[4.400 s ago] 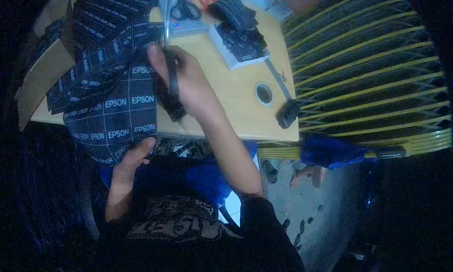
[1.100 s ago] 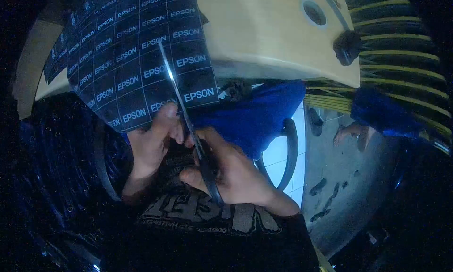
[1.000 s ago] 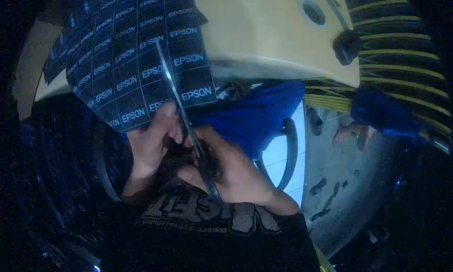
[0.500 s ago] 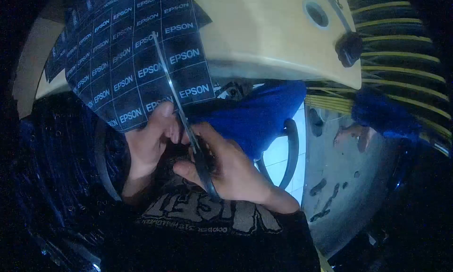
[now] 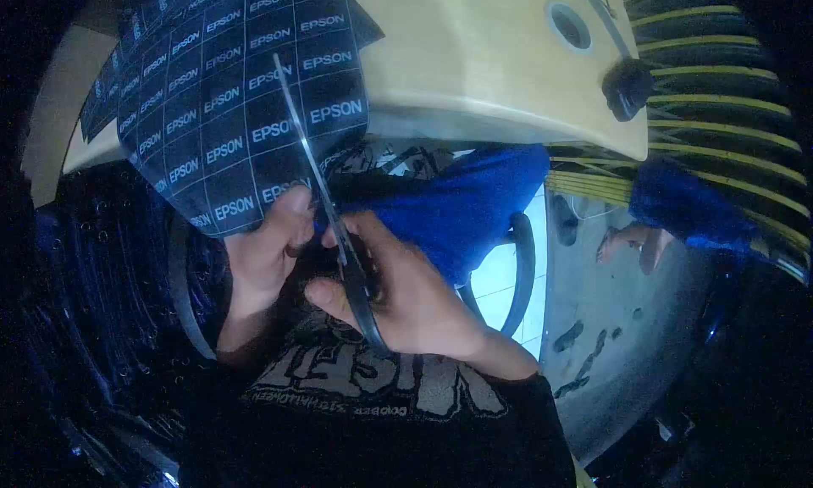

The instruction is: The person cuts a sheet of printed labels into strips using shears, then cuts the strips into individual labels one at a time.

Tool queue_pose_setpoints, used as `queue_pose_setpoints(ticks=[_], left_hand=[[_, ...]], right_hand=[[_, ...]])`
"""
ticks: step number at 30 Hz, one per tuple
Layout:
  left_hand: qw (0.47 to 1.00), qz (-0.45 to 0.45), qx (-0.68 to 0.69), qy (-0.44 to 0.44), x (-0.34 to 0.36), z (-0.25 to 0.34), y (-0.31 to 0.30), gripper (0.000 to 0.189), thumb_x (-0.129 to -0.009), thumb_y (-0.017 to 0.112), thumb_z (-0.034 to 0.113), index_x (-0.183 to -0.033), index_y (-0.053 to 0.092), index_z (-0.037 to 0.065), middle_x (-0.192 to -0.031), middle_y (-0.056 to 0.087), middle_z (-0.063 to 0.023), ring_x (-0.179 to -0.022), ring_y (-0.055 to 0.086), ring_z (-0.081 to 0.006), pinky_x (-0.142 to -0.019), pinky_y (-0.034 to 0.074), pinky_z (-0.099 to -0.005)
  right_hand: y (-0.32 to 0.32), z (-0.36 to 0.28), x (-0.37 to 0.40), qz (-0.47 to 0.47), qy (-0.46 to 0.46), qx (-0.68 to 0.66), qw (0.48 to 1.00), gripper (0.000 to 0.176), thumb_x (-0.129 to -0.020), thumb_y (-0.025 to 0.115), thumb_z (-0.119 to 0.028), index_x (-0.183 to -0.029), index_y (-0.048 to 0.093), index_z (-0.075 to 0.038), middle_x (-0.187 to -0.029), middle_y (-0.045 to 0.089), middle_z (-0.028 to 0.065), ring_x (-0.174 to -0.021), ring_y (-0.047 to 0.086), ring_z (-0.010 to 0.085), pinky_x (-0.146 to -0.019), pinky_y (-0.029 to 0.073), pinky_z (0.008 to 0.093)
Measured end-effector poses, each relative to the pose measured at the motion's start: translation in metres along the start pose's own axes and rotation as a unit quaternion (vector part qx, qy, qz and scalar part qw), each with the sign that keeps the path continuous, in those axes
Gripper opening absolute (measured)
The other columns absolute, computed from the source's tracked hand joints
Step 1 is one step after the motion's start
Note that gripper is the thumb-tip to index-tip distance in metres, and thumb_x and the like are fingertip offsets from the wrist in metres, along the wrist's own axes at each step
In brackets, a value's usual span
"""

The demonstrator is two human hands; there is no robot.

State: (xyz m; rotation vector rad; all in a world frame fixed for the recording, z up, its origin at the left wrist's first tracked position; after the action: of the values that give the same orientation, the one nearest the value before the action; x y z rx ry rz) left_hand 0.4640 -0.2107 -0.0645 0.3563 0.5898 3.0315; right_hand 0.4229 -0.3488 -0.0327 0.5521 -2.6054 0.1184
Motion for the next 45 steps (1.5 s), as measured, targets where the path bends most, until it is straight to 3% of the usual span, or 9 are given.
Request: queue_pose_setpoints(ticks=[8, 14, 16, 19, 23, 25, 37, 38, 45], left_hand=[[1.000, 0.006, 0.018, 0.000, 0.000, 0.001, -0.002, 0.017, -0.077, 0.066, 0.002, -0.093, 0.060, -0.001, -0.082, 0.061, -0.0029, -0.072, 0.059, -0.0098, -0.063, 0.048, -0.0220], [0.998, -0.045, 0.024, 0.040, 0.000, 0.007, 0.003, 0.015, -0.079, 0.063, 0.001, -0.093, 0.060, -0.001, -0.080, 0.061, -0.0032, -0.068, 0.059, -0.0090, -0.059, 0.049, -0.0210], [0.998, -0.048, 0.033, 0.025, 0.002, 0.009, 0.006, 0.015, -0.079, 0.063, 0.001, -0.094, 0.060, -0.001, -0.080, 0.061, -0.0035, -0.066, 0.059, -0.0088, -0.057, 0.049, -0.0204], [0.998, -0.053, 0.019, 0.039, 0.002, 0.011, 0.006, 0.016, -0.079, 0.064, 0.002, -0.094, 0.060, -0.001, -0.079, 0.061, -0.0035, -0.067, 0.059, -0.0090, -0.058, 0.049, -0.0209], [0.998, -0.027, 0.026, 0.054, -0.001, 0.011, 0.009, 0.015, -0.079, 0.064, 0.002, -0.093, 0.060, -0.001, -0.079, 0.061, -0.0034, -0.067, 0.060, -0.0096, -0.058, 0.049, -0.0218], [0.999, -0.024, -0.005, 0.025, 0.000, 0.015, 0.011, 0.013, -0.079, 0.064, 0.002, -0.091, 0.061, -0.001, -0.079, 0.062, -0.0040, -0.068, 0.060, -0.0108, -0.059, 0.049, -0.0225], [0.999, -0.036, 0.002, 0.022, 0.002, 0.020, 0.013, 0.017, -0.077, 0.066, 0.004, -0.092, 0.061, -0.002, -0.079, 0.063, -0.0057, -0.070, 0.062, -0.0123, -0.062, 0.051, -0.0226], [0.996, -0.045, 0.004, 0.076, 0.000, 0.013, 0.010, 0.020, -0.077, 0.067, 0.004, -0.095, 0.061, -0.001, -0.083, 0.063, -0.0058, -0.073, 0.062, -0.0118, -0.064, 0.051, -0.0222], [0.990, -0.060, -0.052, 0.115, 0.000, 0.014, 0.004, 0.023, -0.076, 0.067, 0.004, -0.097, 0.060, -0.001, -0.086, 0.063, -0.0058, -0.076, 0.062, -0.0117, -0.065, 0.051, -0.0224]], right_hand=[[0.000, -0.004, -0.001, -0.023, 0.030, 0.002, 0.999, 0.053, -0.080, 0.065, -0.040, -0.112, 0.042, -0.003, -0.084, 0.043, 0.0006, -0.076, 0.041, 0.0074, -0.069, 0.036, 0.0216], [0.000, -0.002, -0.002, -0.019, -0.023, -0.002, 1.000, 0.057, -0.080, 0.062, -0.046, -0.112, 0.042, -0.003, -0.082, 0.044, 0.0008, -0.075, 0.042, 0.0081, -0.067, 0.036, 0.0204], [0.000, -0.006, -0.003, 0.006, -0.075, -0.037, 0.996, 0.047, -0.080, 0.067, -0.032, -0.110, 0.045, -0.003, -0.067, 0.044, 0.0006, -0.057, 0.043, 0.0092, -0.051, 0.035, 0.0248], [0.001, -0.006, -0.001, -0.013, -0.013, -0.037, 0.999, 0.064, -0.078, 0.062, -0.051, -0.113, 0.042, -0.001, -0.082, 0.045, 0.0016, -0.074, 0.044, 0.0086, -0.067, 0.038, 0.0210], [-0.006, -0.004, -0.002, -0.007, -0.002, 0.003, 1.000, 0.068, -0.076, 0.062, -0.054, -0.112, 0.042, 0.000, -0.081, 0.045, 0.0017, -0.071, 0.044, 0.0092, -0.066, 0.038, 0.0216], [-0.008, -0.009, -0.001, 0.003, -0.095, 0.023, 0.995, 0.052, -0.080, 0.067, -0.033, -0.115, 0.042, -0.002, -0.067, 0.044, 0.0003, -0.057, 0.043, 0.0094, -0.051, 0.035, 0.0249], [-0.006, -0.015, -0.001, 0.010, -0.073, 0.022, 0.997, 0.048, -0.079, 0.068, -0.030, -0.111, 0.044, -0.004, -0.070, 0.045, 0.0009, -0.061, 0.045, 0.0100, -0.054, 0.037, 0.0250], [-0.004, -0.013, -0.002, 0.018, -0.101, 0.006, 0.995, 0.047, -0.080, 0.067, -0.030, -0.111, 0.044, -0.004, -0.070, 0.045, 0.0008, -0.062, 0.045, 0.0100, -0.054, 0.037, 0.0261], [-0.003, -0.014, -0.006, 0.012, -0.065, 0.014, 0.998, 0.046, -0.080, 0.067, -0.030, -0.111, 0.045, -0.004, -0.070, 0.045, 0.0003, -0.061, 0.045, 0.0098, -0.054, 0.037, 0.0256]])
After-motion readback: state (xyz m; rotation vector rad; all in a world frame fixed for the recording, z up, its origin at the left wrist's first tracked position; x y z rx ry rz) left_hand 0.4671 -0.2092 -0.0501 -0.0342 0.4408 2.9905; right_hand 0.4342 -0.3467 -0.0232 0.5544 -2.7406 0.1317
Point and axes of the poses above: each hand's wrist, its own x-axis away from the middle knuckle, its own y-axis out of the palm, z = x × y, the point moved 4 cm from there along -x, towards the middle knuckle
